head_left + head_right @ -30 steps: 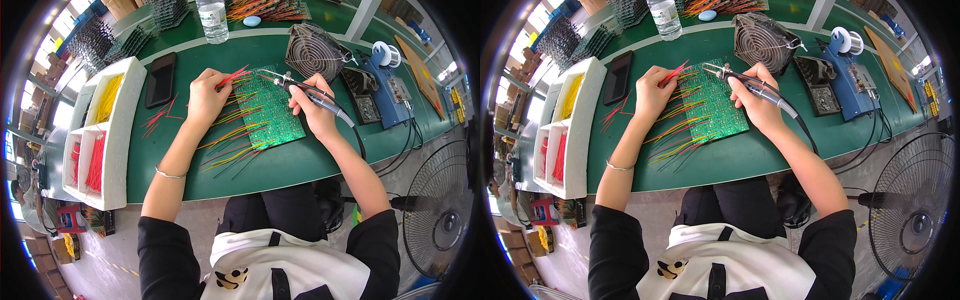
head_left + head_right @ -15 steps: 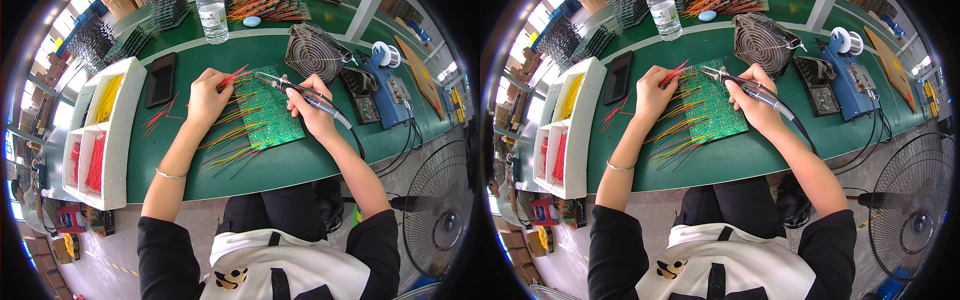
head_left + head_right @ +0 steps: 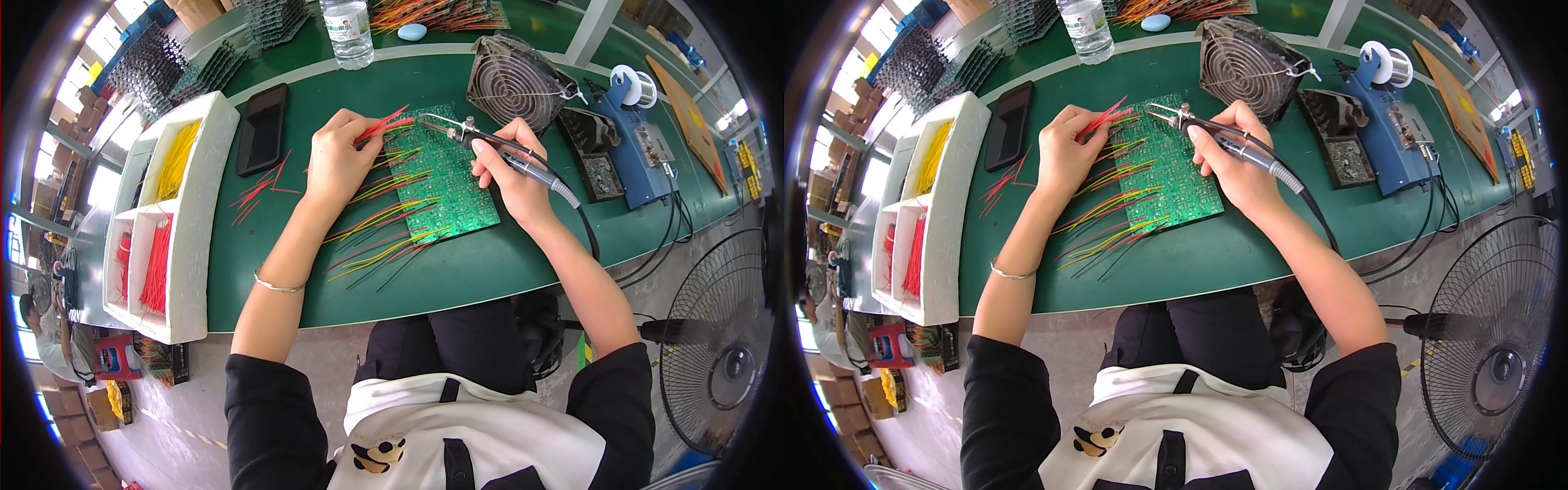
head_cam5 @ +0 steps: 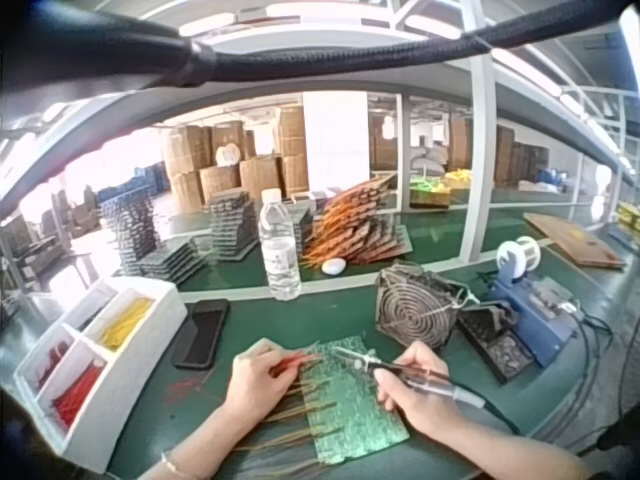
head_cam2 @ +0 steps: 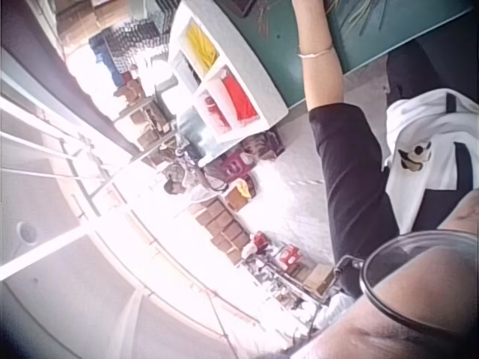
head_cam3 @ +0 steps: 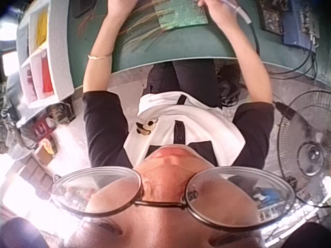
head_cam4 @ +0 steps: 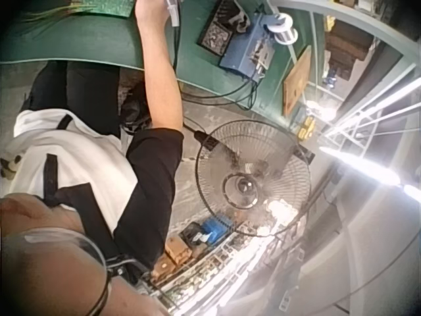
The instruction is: The person solders wires onto a circuit board using a soldering iron, retrieving bundles of colored wires from a partitioned organizer and attaching them to the board.
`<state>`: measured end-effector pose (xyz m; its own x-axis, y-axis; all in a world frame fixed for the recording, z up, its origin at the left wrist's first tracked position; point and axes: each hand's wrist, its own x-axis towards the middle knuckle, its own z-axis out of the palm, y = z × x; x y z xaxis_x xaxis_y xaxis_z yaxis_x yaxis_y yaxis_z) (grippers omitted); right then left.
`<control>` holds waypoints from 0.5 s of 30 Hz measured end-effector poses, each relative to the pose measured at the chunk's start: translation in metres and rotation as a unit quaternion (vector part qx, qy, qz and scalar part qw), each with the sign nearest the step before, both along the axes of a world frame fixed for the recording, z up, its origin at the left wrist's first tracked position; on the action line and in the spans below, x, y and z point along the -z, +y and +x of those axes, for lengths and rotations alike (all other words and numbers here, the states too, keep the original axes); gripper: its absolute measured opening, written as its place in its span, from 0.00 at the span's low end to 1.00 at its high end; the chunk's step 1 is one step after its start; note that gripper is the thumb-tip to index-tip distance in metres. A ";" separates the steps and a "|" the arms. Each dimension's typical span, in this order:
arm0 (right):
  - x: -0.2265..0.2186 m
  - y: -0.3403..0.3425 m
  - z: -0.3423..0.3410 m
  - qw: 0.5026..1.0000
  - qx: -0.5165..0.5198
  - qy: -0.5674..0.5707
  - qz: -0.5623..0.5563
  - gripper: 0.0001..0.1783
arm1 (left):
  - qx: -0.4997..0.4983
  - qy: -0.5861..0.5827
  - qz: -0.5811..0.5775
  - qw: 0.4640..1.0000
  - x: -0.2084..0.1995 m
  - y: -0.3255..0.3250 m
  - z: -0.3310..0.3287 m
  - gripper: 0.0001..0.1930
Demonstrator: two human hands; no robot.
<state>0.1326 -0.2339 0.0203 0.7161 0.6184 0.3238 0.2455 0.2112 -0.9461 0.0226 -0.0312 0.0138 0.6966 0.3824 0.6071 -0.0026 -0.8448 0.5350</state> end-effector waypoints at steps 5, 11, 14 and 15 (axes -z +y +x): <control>0.002 0.000 0.000 1.000 0.008 0.002 0.013 0.11 | -0.003 0.000 -0.002 1.000 0.000 0.001 0.000 0.07; 0.000 0.000 -0.001 1.000 0.014 0.009 0.004 0.11 | -0.003 -0.011 -0.004 1.000 0.000 0.000 0.000 0.07; 0.000 0.000 -0.001 1.000 0.013 0.004 0.001 0.11 | -0.006 -0.013 -0.004 1.000 -0.001 0.000 0.000 0.07; 0.001 0.000 -0.001 1.000 0.013 0.004 0.001 0.11 | -0.007 -0.014 -0.005 1.000 -0.001 0.000 0.000 0.06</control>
